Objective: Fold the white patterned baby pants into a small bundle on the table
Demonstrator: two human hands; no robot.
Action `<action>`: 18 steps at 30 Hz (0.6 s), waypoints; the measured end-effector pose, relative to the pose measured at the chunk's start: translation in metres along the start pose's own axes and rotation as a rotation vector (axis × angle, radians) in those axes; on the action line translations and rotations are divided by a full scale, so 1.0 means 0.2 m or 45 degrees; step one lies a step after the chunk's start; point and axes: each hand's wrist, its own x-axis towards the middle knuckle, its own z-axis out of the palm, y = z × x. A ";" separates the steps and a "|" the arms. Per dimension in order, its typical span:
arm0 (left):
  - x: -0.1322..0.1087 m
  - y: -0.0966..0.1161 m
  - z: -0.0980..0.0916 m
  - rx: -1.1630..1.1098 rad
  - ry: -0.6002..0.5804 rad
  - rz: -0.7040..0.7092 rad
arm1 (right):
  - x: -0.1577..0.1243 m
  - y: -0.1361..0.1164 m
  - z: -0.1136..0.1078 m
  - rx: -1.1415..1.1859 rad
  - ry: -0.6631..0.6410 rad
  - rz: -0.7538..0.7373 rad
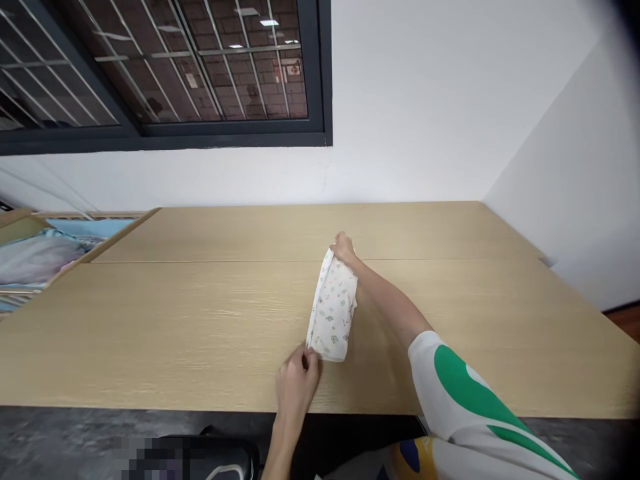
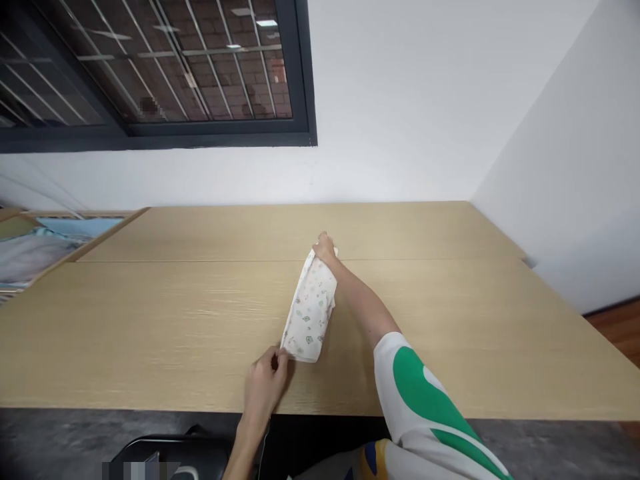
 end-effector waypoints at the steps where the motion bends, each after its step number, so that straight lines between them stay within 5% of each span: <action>1: 0.00 -0.01 -0.01 0.103 0.013 -0.023 | -0.01 -0.02 0.02 -0.003 -0.011 -0.011; 5: -0.03 0.00 -0.01 0.413 0.285 0.032 | -0.15 -0.07 0.06 -0.037 -0.041 -0.192; 8: -0.08 0.01 0.03 0.445 0.455 0.299 | -0.41 -0.09 0.06 -0.127 -0.149 -0.593; 13: -0.20 0.01 0.16 0.451 0.356 0.677 | -0.98 -0.08 0.02 -0.112 -0.660 -1.342; 18: -0.25 0.00 0.23 0.553 0.261 0.621 | -1.22 0.03 0.00 -0.192 -0.864 -1.581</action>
